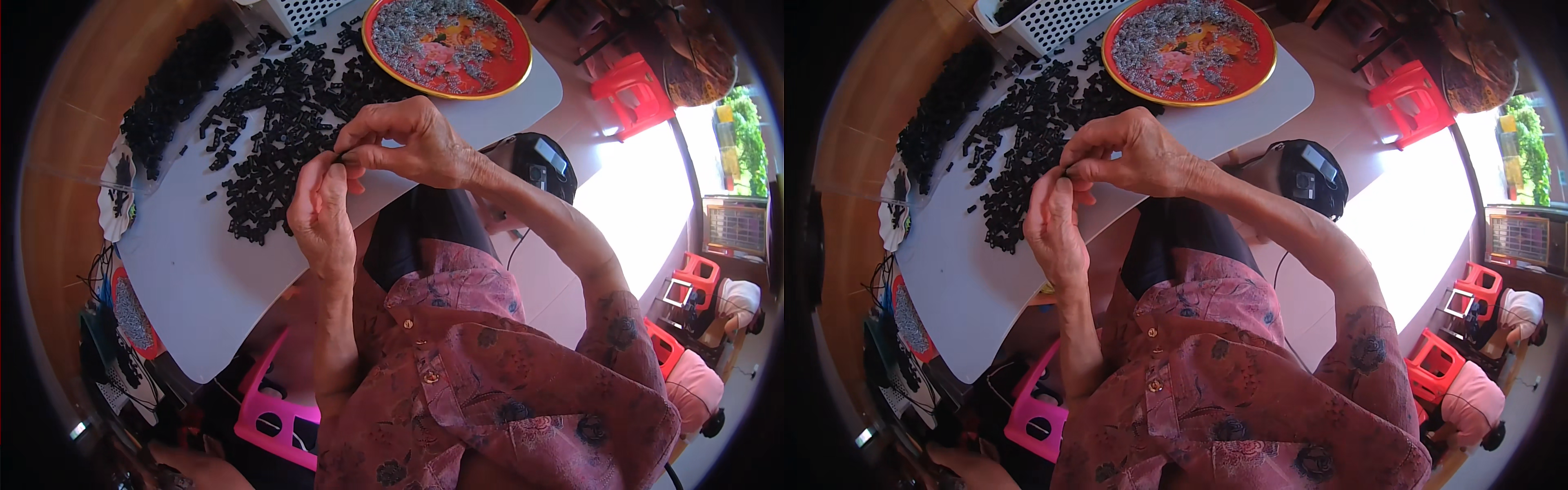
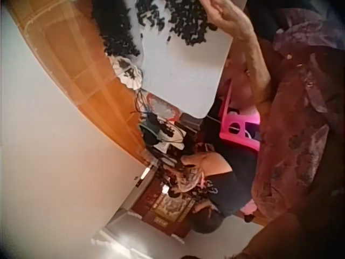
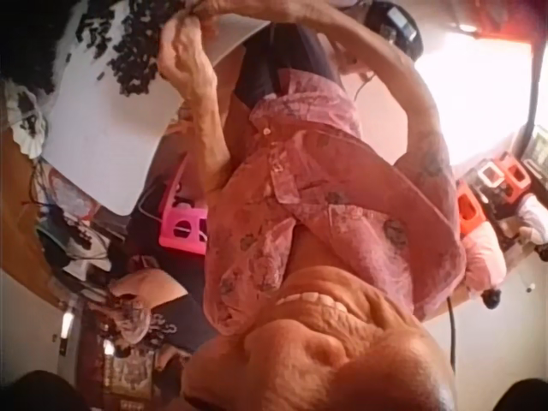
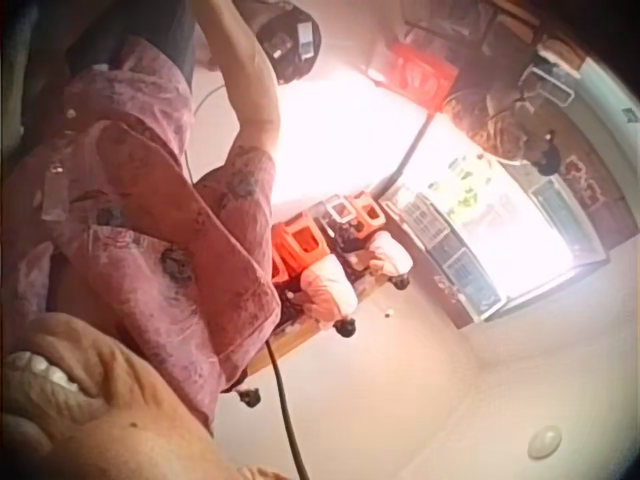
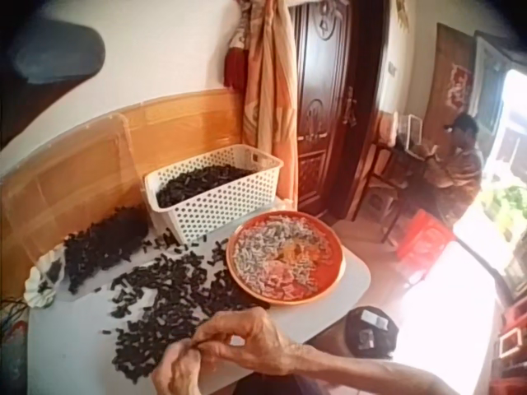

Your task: The person assembles components by taking metal pieces from a round tray and black plastic parts from the table, fitting the metal pieces into the plastic parts by hand.

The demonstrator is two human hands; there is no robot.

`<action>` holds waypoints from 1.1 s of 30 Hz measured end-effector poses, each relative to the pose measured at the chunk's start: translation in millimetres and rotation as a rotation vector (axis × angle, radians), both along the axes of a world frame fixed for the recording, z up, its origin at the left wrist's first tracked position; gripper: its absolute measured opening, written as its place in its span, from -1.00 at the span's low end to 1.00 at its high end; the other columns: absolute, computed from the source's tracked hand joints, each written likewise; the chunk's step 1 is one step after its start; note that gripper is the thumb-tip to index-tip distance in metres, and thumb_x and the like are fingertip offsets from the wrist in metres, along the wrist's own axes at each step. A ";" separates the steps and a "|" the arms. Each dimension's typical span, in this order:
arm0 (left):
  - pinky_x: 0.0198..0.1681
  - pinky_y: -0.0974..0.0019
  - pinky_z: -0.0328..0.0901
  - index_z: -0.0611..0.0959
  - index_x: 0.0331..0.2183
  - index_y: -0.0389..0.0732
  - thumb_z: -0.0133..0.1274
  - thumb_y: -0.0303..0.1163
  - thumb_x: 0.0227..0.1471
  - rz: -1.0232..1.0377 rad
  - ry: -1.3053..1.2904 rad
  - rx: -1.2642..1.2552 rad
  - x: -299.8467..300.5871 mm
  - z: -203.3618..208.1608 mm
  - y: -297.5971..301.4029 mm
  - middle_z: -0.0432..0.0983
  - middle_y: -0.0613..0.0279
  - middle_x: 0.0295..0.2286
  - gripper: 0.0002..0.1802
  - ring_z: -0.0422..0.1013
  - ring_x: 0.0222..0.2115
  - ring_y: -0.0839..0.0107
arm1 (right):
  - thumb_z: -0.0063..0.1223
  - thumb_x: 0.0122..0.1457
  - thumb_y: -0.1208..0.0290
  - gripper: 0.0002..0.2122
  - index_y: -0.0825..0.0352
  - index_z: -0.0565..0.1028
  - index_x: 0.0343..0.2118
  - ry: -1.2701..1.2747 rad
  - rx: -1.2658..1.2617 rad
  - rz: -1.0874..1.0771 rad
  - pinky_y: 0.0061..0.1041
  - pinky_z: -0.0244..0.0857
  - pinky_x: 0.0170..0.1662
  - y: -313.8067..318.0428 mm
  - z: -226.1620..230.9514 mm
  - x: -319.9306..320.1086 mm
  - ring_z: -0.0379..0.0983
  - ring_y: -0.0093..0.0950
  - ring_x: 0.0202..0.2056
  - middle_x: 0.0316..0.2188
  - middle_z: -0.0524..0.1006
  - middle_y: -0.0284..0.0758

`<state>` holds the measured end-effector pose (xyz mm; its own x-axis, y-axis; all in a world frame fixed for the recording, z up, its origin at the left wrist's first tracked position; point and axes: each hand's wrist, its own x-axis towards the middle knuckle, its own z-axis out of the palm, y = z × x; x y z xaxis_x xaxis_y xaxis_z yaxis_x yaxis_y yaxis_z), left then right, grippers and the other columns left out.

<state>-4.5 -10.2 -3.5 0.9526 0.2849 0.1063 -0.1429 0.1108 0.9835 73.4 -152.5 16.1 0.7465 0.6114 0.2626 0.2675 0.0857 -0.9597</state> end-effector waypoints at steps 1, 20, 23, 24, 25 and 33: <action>-0.35 0.52 0.24 0.53 -0.22 -0.36 -0.03 -0.41 0.12 -0.018 -0.005 0.023 -1.2 -1.6 -0.1 0.52 0.27 -0.47 -0.77 0.32 -0.49 0.60 | 0.09 0.09 0.56 -0.88 0.43 0.53 -0.30 -0.005 -0.042 0.003 -0.65 0.36 -0.28 -2.3 1.6 0.1 0.49 -0.63 -0.40 -0.43 0.54 -0.36; -0.28 0.43 0.31 0.57 -0.24 -0.41 0.00 -0.43 0.06 0.047 0.071 0.042 -4.8 -5.3 8.8 0.51 0.20 -0.45 -0.74 0.39 -0.43 0.47 | 0.09 -0.03 0.57 -0.90 0.40 0.54 -0.40 -0.719 -0.505 -0.223 -0.48 0.37 -0.35 -21.5 36.3 65.8 0.50 -0.34 -0.46 -0.49 0.54 -0.24; -0.28 0.44 0.31 0.56 -0.28 -0.42 -0.03 -0.46 0.02 0.067 0.070 0.053 -6.7 -6.6 10.1 0.51 0.19 -0.46 -0.76 0.39 -0.45 0.48 | 0.11 0.01 0.51 -0.89 0.39 0.56 -0.38 -0.778 -0.502 -0.447 -0.50 0.41 -0.35 -46.3 30.2 90.7 0.52 -0.41 -0.48 -0.47 0.56 -0.23; -0.28 0.44 0.31 0.56 -0.28 -0.42 -0.03 -0.46 0.02 0.047 0.057 0.052 -5.8 -5.6 9.2 0.51 0.19 -0.46 -0.76 0.39 -0.45 0.48 | 0.12 0.03 0.49 -0.88 0.38 0.57 -0.37 -0.750 -0.534 -0.524 -0.50 0.42 -0.35 -60.4 33.1 100.9 0.53 -0.43 -0.49 -0.46 0.57 -0.23; -0.29 0.44 0.31 0.56 -0.31 -0.42 -0.04 -0.46 0.01 0.034 0.063 0.047 -5.3 -4.4 8.6 0.50 0.19 -0.47 -0.78 0.39 -0.45 0.48 | 0.04 -0.01 0.49 -0.87 0.37 0.59 -0.43 -0.673 -0.523 -0.569 -0.43 0.38 -0.37 -73.8 30.9 110.9 0.49 -0.39 -0.54 -0.55 0.55 -0.20; -0.29 0.38 0.23 0.56 -0.43 -0.36 -0.12 -0.33 0.03 0.041 0.058 0.192 -1.8 -7.2 8.3 0.46 0.22 -0.57 -0.72 0.35 -0.48 0.44 | 0.10 0.04 0.47 -0.88 0.35 0.60 -0.37 -0.704 -0.759 -0.317 -0.45 0.40 -0.25 -88.2 18.9 116.4 0.53 -0.41 -0.45 -0.45 0.58 -0.21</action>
